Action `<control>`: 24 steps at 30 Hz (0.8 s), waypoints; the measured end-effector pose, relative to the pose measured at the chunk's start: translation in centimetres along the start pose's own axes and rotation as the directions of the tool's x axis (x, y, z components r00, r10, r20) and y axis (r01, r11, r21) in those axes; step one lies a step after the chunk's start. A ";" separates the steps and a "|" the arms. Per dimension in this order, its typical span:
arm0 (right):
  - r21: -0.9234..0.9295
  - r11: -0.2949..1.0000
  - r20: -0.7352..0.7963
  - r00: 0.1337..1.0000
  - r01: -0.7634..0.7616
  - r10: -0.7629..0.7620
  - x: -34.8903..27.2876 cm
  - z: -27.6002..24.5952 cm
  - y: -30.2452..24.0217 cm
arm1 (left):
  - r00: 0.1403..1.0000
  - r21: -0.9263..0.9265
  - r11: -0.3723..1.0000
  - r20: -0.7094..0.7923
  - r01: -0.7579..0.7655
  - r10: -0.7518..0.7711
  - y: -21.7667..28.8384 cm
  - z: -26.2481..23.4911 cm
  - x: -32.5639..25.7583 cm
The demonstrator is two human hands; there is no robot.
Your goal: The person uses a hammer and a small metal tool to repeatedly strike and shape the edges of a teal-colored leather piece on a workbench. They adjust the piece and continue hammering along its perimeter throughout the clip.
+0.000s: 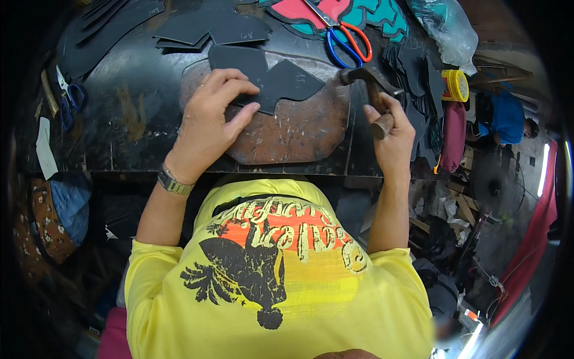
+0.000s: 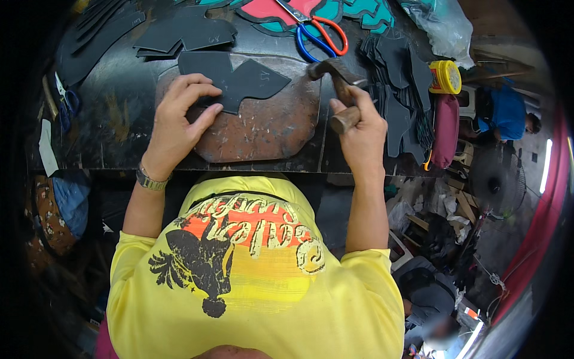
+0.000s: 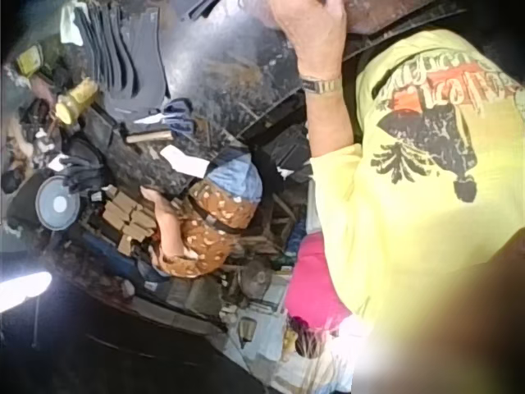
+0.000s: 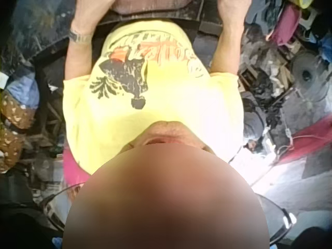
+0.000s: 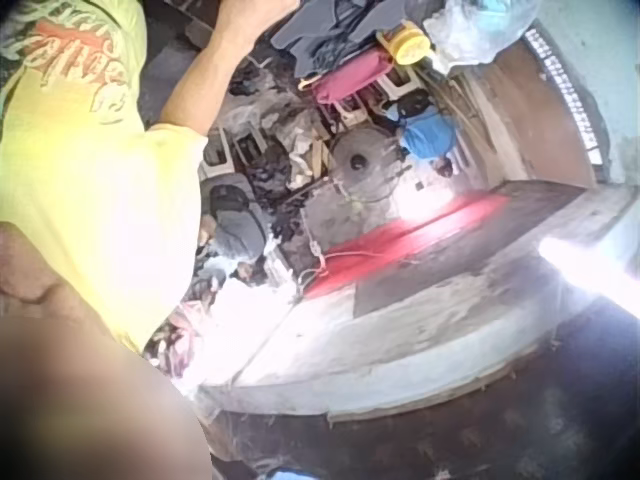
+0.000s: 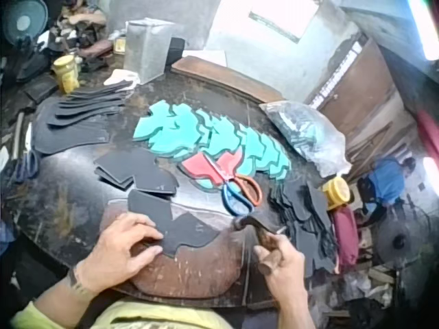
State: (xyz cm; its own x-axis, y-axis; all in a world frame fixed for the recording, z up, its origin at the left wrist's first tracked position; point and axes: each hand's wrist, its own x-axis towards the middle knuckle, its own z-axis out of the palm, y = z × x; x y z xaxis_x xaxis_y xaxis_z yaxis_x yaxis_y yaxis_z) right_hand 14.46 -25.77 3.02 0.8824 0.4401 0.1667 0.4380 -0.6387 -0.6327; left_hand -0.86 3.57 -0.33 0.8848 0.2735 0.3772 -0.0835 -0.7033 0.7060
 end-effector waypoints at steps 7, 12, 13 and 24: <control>-0.287 0.952 -0.158 0.985 -0.106 0.062 -0.3 1.3 0.5 | 0.992 0.175 0.982 -0.112 0.069 -0.050 -2.6 -3.5 0.0; -0.051 0.861 0.110 0.860 0.506 -0.499 1.0 5.3 -3.6 | 0.996 0.208 0.975 -0.061 0.075 -0.063 -2.9 -2.6 0.2; -0.020 0.851 0.130 0.845 0.525 -0.518 1.3 6.3 -4.4 | 0.997 0.220 0.973 -0.058 0.071 -0.059 -2.8 -2.5 0.2; -0.028 0.827 0.238 0.807 0.562 -0.541 0.7 7.8 -6.2 | 1.000 0.079 0.997 0.030 0.004 -0.007 -3.1 -3.6 -0.2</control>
State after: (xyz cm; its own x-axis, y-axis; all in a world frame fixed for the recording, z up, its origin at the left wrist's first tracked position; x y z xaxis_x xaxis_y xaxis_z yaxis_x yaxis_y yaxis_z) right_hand 11.02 -16.55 1.17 0.4345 0.8504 0.2968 0.8628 -0.2984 -0.4080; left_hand -2.44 8.10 -0.45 0.8989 0.2582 0.3540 -0.0434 -0.7515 0.6583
